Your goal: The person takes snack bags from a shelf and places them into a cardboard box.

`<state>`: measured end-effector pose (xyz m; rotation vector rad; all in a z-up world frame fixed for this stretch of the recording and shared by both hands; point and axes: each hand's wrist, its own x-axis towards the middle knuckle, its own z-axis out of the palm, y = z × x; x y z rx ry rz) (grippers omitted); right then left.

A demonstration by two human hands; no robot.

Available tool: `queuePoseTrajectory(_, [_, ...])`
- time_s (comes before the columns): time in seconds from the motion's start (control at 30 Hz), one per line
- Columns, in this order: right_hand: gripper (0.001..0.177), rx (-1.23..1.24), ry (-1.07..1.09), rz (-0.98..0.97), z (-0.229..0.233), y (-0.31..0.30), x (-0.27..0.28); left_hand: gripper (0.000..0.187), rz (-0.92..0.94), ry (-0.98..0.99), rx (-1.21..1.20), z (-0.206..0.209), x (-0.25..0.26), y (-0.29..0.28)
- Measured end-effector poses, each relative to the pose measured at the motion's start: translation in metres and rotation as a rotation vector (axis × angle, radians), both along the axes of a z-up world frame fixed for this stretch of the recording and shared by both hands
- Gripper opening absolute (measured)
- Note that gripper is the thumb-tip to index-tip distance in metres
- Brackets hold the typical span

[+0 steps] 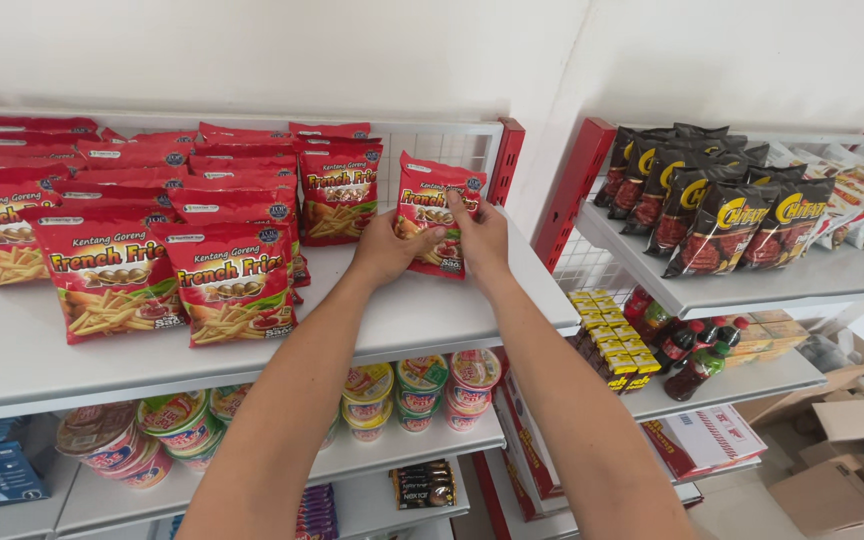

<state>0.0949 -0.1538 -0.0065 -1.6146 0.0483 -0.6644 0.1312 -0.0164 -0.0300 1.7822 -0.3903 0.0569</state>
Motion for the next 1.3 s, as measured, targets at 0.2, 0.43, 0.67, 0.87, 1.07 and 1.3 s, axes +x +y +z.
queuePoseTrajectory(0.2, [0.041,0.218,-0.021,0.035,0.03,-0.005,-0.002,0.054,-0.055,0.0,-0.006,0.011,-0.016,0.004])
queuePoseTrajectory(0.43, [0.034,0.13,0.007,0.014,0.036,-0.032,0.017,0.054,-0.06,0.0,0.011,0.012,-0.016,0.004])
queuePoseTrajectory(0.67, [0.028,-0.529,0.233,0.079,0.088,-0.027,-0.011,0.059,-0.074,-0.004,0.062,0.015,-0.022,0.004])
queuePoseTrajectory(0.87, [0.014,-0.465,0.157,0.087,0.085,-0.035,0.009,0.058,-0.085,-0.002,0.073,0.017,-0.025,0.004])
queuePoseTrajectory(1.07, [0.07,-0.253,0.002,-0.04,0.064,-0.036,0.002,0.05,-0.038,0.014,-0.115,0.021,-0.025,0.005])
queuePoseTrajectory(1.3, [0.068,-0.106,0.279,0.342,-0.003,-0.022,-0.018,0.058,0.048,-0.027,-0.069,-0.009,0.019,-0.002])
